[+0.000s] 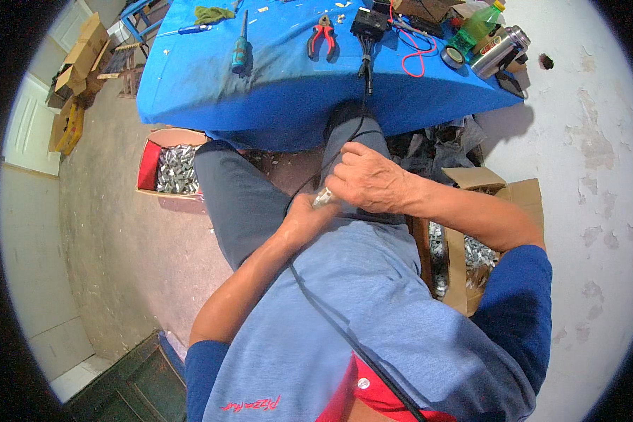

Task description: The person uses a screwdriver to tighten components on a small metal housing, fits a circular piece into the end by hand, and uses pliers to secure parts. They pick up and handle additional metal components and wires from a table.

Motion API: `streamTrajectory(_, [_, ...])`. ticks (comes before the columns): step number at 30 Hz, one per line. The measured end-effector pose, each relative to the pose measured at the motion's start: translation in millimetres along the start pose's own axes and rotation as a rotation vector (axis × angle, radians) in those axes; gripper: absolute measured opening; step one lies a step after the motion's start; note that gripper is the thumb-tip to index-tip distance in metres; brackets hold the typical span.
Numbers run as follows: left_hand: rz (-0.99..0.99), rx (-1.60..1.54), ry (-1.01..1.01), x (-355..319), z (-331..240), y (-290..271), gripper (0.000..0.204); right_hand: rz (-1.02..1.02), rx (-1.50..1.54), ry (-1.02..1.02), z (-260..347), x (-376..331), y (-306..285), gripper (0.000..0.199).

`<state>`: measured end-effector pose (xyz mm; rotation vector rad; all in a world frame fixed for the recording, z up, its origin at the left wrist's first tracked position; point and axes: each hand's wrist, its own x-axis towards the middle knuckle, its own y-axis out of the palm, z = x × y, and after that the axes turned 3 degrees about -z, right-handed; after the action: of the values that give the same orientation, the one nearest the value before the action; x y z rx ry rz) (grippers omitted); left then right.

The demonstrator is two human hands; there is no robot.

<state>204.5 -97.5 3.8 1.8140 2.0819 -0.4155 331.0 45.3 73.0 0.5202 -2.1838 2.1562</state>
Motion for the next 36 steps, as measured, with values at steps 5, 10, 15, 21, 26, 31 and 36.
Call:
streamTrajectory(5, [-0.188,0.033,-0.061,-3,1,-5,0.022,-0.051,0.039,0.175,16,-4,26,0.011])
streamTrajectory(10, [-0.223,-0.032,-0.093,-13,-1,-16,0.024,-0.276,0.053,0.35,42,1,54,0.013])
streamTrajectory(15, [-0.11,0.038,-0.072,-8,19,-20,0.026,-0.229,0.029,0.316,45,-1,53,0.009])
streamTrajectory(21, [0.123,0.286,0.046,-6,14,-19,0.027,0.025,0.018,0.023,14,10,3,0.008])
streamTrajectory(26, [0.03,0.175,0.206,0,-11,-10,0.023,0.041,-0.04,-0.017,9,17,-2,0.01])
streamTrajectory(31, [-0.008,0.126,0.138,7,5,1,0.017,0.057,0.071,0.011,8,11,1,0.01])
streamTrajectory(36, [-0.014,0.024,-0.083,4,-3,-3,0.014,0.04,0.045,0.058,4,5,13,0.011])
